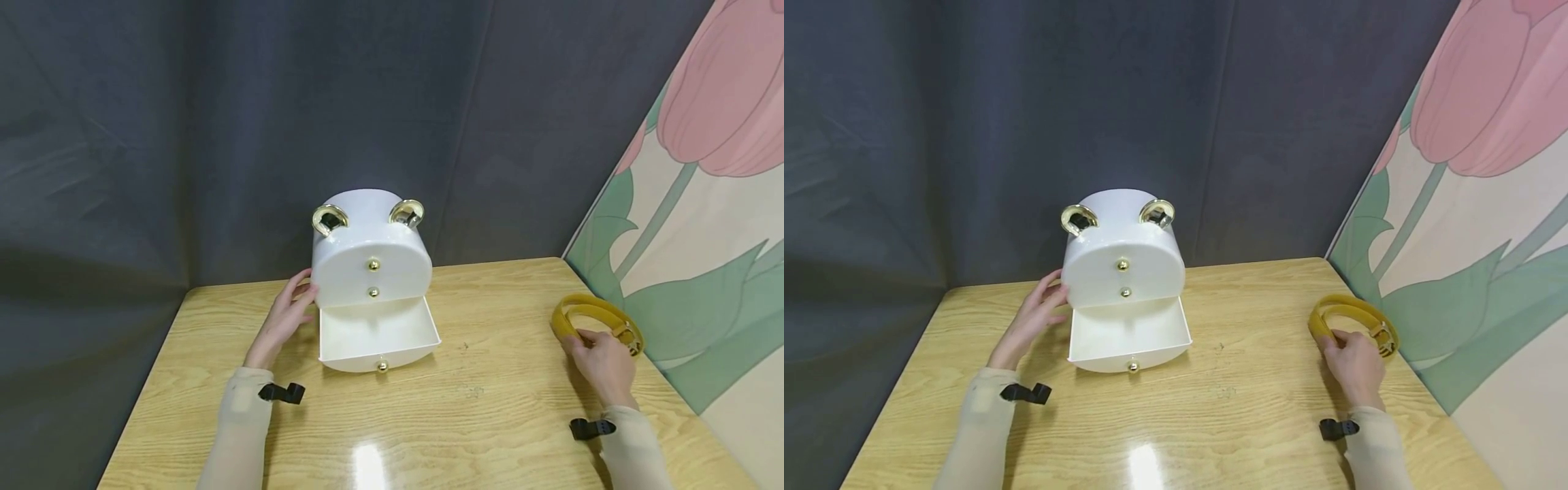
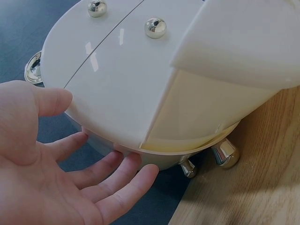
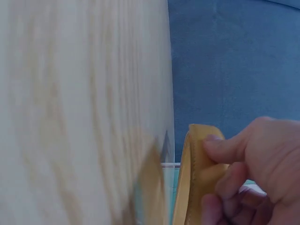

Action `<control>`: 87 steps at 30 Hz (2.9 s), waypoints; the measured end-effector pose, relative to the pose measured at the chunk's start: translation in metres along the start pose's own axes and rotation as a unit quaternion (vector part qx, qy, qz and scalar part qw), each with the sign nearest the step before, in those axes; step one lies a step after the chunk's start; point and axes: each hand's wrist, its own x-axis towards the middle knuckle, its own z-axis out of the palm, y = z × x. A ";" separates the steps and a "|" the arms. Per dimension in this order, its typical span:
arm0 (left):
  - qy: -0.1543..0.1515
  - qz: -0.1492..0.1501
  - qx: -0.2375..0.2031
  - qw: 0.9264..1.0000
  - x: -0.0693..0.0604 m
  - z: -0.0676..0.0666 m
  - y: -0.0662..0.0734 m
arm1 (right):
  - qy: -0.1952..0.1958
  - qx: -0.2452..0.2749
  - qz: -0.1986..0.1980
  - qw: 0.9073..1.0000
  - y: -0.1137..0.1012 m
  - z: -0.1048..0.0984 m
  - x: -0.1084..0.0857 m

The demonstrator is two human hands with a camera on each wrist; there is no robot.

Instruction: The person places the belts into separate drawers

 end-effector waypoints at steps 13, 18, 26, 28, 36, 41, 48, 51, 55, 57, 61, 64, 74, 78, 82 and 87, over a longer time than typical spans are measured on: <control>0.001 -0.005 -0.001 1.000 -0.001 0.000 0.000 | 0.069 0.009 -0.041 0.997 -0.010 -0.009 -0.012; 0.002 -0.004 -0.003 1.000 -0.001 0.001 0.000 | 0.091 0.014 -0.075 0.993 -0.018 -0.012 -0.019; 0.004 0.001 -0.001 1.000 0.000 0.002 0.000 | 0.122 0.074 -0.111 0.984 -0.034 -0.018 -0.026; 0.005 0.001 -0.002 1.000 0.000 0.002 0.000 | 0.126 0.099 -0.117 0.980 -0.038 -0.019 -0.027; 0.006 -0.002 -0.003 1.000 -0.001 0.001 0.000 | 0.103 0.137 -0.174 0.970 -0.060 -0.028 -0.034; 0.009 0.003 -0.004 1.000 0.001 0.001 -0.001 | 0.099 0.154 -0.210 0.960 -0.072 -0.030 -0.038; 0.010 0.004 -0.004 1.000 0.002 0.002 -0.003 | 0.093 0.169 -0.225 0.955 -0.082 -0.031 -0.041; 0.009 0.004 -0.005 1.000 0.001 0.002 -0.003 | 0.093 0.171 -0.229 0.954 -0.085 -0.031 -0.042; 0.009 0.003 -0.004 1.000 0.002 0.002 -0.002 | 0.093 0.175 -0.236 0.951 -0.087 -0.031 -0.043; 0.008 0.002 -0.003 1.000 0.002 0.002 -0.002 | 0.092 0.176 -0.240 0.950 -0.089 -0.032 -0.044; 0.008 0.000 0.000 1.000 0.002 0.002 -0.002 | 0.085 0.176 -0.248 0.949 -0.094 -0.033 -0.047; 0.008 0.003 0.003 1.000 0.002 0.002 -0.003 | 0.074 0.182 -0.254 0.947 -0.099 -0.035 -0.051; 0.008 0.005 0.001 1.000 0.002 0.002 -0.003 | 0.053 0.215 -0.295 0.929 -0.115 -0.038 -0.058; 0.007 0.002 -0.004 1.000 0.002 0.002 -0.002 | 0.051 0.224 -0.306 0.924 -0.119 -0.037 -0.058; 0.004 0.000 -0.005 1.000 0.001 0.002 -0.001 | 0.047 0.234 -0.326 0.915 -0.123 -0.036 -0.060; 0.004 0.000 -0.004 1.000 0.001 0.002 -0.001 | 0.033 0.250 -0.352 0.901 -0.130 -0.038 -0.064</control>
